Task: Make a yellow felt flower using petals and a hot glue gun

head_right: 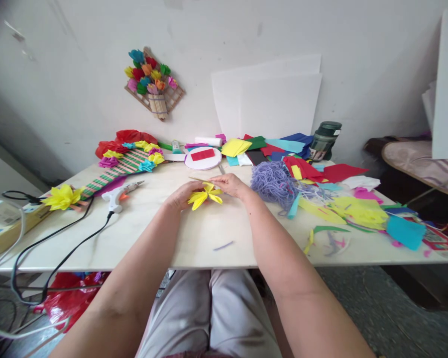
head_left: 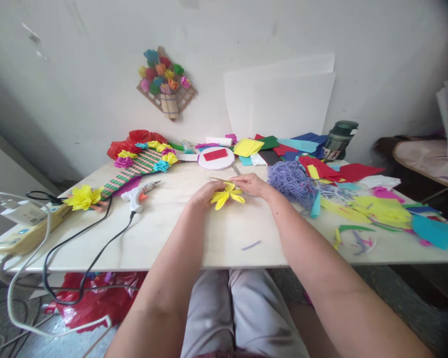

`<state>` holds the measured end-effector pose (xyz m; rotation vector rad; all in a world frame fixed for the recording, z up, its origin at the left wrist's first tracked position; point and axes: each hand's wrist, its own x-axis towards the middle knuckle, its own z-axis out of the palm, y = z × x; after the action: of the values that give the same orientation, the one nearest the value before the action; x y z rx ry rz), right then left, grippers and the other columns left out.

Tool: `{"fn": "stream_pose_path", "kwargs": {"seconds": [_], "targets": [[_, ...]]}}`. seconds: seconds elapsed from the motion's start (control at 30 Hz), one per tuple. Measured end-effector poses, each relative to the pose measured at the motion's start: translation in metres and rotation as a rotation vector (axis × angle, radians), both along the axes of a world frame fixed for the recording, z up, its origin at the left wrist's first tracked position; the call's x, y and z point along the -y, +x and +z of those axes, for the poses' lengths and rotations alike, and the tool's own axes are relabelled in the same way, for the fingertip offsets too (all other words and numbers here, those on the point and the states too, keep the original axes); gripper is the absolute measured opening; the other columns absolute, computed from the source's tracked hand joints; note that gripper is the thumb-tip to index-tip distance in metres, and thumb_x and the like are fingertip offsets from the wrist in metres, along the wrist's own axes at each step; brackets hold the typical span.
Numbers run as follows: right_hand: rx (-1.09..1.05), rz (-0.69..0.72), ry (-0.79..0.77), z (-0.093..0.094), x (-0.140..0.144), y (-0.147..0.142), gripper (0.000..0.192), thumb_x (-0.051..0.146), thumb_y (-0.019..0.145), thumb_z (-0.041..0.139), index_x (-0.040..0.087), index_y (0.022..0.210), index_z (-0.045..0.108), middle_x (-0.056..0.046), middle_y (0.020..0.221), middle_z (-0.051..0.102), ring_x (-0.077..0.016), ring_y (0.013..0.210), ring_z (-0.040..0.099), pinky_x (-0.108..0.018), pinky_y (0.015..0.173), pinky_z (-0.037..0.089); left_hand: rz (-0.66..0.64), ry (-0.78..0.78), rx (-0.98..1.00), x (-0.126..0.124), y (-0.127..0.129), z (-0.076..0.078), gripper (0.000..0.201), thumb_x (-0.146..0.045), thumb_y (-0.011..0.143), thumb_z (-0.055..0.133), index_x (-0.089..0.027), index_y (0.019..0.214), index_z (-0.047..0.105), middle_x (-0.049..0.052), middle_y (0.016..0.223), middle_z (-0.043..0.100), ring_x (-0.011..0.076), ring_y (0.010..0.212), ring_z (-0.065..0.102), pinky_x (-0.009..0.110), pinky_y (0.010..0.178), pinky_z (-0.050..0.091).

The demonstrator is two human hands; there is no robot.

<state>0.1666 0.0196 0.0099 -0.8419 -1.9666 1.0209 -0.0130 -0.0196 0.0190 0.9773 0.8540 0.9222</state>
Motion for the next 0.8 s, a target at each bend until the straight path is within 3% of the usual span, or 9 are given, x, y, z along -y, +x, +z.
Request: {"fn": "stream_pose_path", "kwargs": {"seconds": [0.23,0.4,0.8], "targets": [[0.156,-0.040,0.262,-0.002,-0.007,0.002,0.027,0.030,0.079,0.055,0.021,0.098,0.073,-0.005,0.085,0.069,-0.0144,0.076,0.059,-0.023,0.067,0.043,0.042,-0.066,0.047,-0.005,-0.001,-0.003,0.016,-0.015,0.072,0.050,-0.007,0.076,0.063,0.008,0.057,0.063,0.0177,0.051,0.059,0.030,0.055,0.050],[0.254,-0.071,0.428,-0.003,-0.012,0.004,0.026,0.025,0.081,0.055,0.024,0.100,0.072,-0.004,0.082,0.063,-0.0124,0.072,0.055,-0.022,0.066,0.040,0.067,-0.055,0.064,-0.002,0.000,0.001,0.018,-0.020,0.072,0.048,-0.008,0.077,0.061,0.008,0.060,0.063,0.0189,0.052,0.060,0.031,0.053,0.051],[0.236,0.006,0.422,-0.006,-0.018,0.006,0.028,0.022,0.081,0.054,0.027,0.104,0.070,-0.003,0.084,0.060,-0.0125,0.075,0.054,-0.024,0.068,0.042,0.108,-0.075,0.046,-0.001,0.002,0.000,0.014,-0.017,0.073,0.052,-0.008,0.074,0.062,0.005,0.055,0.059,0.0164,0.049,0.058,0.029,0.052,0.050]]}}
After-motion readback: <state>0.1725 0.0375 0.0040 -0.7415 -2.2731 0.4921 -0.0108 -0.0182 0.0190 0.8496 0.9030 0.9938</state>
